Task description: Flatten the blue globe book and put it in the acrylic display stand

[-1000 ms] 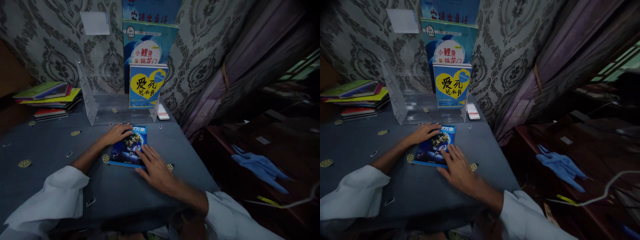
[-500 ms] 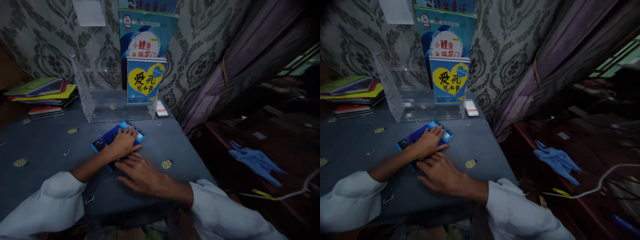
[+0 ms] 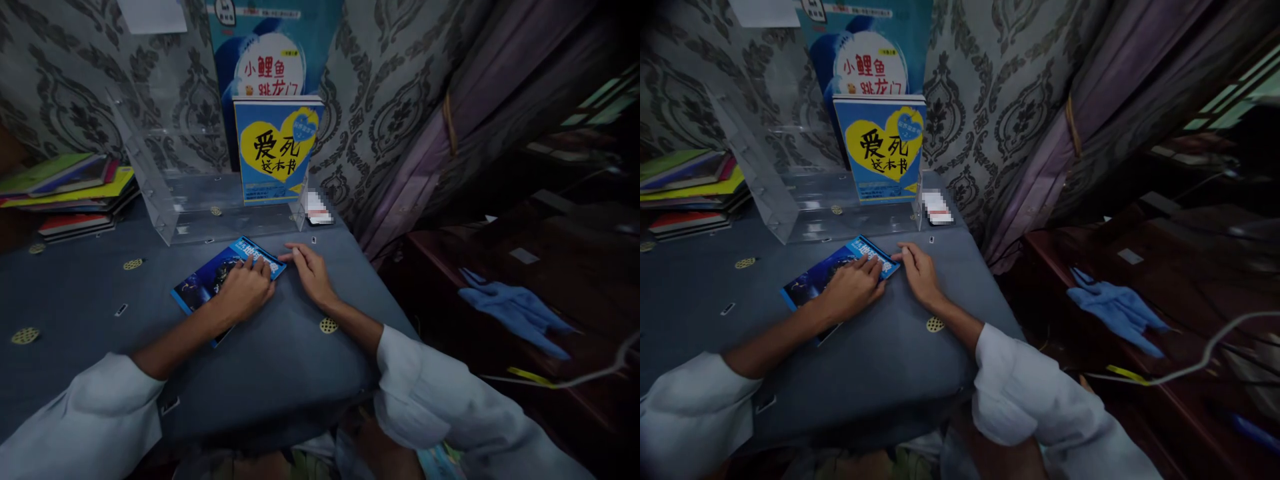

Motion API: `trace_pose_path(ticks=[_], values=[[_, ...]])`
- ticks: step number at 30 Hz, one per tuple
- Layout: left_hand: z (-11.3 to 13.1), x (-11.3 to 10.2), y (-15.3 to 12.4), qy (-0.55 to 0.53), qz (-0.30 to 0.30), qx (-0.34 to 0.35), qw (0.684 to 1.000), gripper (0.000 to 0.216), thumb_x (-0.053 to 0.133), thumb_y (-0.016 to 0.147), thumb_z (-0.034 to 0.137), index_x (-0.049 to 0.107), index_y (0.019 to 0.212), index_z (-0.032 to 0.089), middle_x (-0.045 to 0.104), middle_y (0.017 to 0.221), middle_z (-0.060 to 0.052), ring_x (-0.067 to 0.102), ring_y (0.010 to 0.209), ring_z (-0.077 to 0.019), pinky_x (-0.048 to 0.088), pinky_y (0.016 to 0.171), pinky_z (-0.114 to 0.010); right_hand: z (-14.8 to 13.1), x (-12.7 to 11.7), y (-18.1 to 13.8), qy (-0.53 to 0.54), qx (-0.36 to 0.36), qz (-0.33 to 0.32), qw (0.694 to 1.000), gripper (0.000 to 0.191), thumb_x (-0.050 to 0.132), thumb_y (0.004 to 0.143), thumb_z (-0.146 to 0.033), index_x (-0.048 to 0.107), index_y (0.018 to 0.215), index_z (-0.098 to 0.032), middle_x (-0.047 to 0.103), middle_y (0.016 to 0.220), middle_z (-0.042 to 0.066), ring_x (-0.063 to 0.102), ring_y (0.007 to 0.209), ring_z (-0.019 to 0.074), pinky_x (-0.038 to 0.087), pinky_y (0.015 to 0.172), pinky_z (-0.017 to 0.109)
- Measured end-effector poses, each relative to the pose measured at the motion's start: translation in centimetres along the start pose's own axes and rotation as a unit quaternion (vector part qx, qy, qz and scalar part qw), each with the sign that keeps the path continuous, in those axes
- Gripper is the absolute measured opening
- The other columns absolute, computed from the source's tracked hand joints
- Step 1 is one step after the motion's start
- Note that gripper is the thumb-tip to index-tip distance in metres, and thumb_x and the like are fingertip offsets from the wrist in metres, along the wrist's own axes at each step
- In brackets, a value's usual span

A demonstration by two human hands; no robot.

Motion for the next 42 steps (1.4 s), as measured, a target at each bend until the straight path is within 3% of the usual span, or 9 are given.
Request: trace_pose_path(ticks=[14, 20, 28, 42], values=[[0.1, -1.0, 0.1, -0.011, -0.014, -0.003, 1.000, 0.031, 0.044, 0.102, 0.024, 0.068, 0.111, 0.007, 0.069, 0.120, -0.022, 0.066, 0.115, -0.0335, 0.058, 0.090, -0.046, -1.2, -0.3, -0.7, -0.051, -0.035, 0.002, 0.998, 0.045, 0.035, 0.105, -0.048, 0.067, 0.119, -0.020, 0.077, 0.091, 0.006, 0.070, 0.093, 0.0221, 0.051, 0.090, 0.037], [0.0, -0.6, 0.0, -0.026, -0.013, -0.010, 1.000, 0.031, 0.049, 0.101, 0.031, 0.067, 0.114, 0.009, 0.068, 0.124, -0.021, 0.064, 0.120, -0.0337, 0.056, 0.093, -0.045, -1.4, -0.3, -1.1, -0.110, -0.044, -0.092, 0.989, 0.044, 0.033, 0.106, -0.044, 0.069, 0.117, -0.021, 0.074, 0.081, 0.003, 0.070, 0.077, 0.0198, 0.052, 0.078, 0.032], [-0.5, -0.5, 0.0, -0.039, -0.002, -0.025, 0.999, 0.036, 0.047, 0.103, 0.038, 0.067, 0.115, 0.010, 0.067, 0.126, -0.021, 0.064, 0.119, -0.0337, 0.056, 0.093, -0.044, -1.8, -0.3, -1.6, -0.174, -0.092, -0.091, 0.976, 0.039, 0.038, 0.104, -0.037, 0.061, 0.130, -0.021, 0.071, 0.110, 0.011, 0.066, 0.101, 0.0255, 0.052, 0.093, 0.041], [-0.7, -1.0, 0.0, -0.035, -0.021, -0.035, 0.999, 0.034, 0.041, 0.104, 0.029, 0.067, 0.117, 0.012, 0.069, 0.119, -0.019, 0.068, 0.110, -0.0303, 0.057, 0.083, -0.037, -2.5, 0.0, -2.8, -0.194, -0.111, -0.140, 0.965, 0.047, 0.038, 0.102, -0.027, 0.046, 0.148, -0.023, 0.067, 0.122, 0.012, 0.060, 0.114, 0.0278, 0.050, 0.101, 0.049]])
Point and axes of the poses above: each hand's wrist, its own y-axis towards the middle knuckle, its own x-axis out of the palm, z = x × y, the point moved 1 cm from there along y, towards the middle knuckle
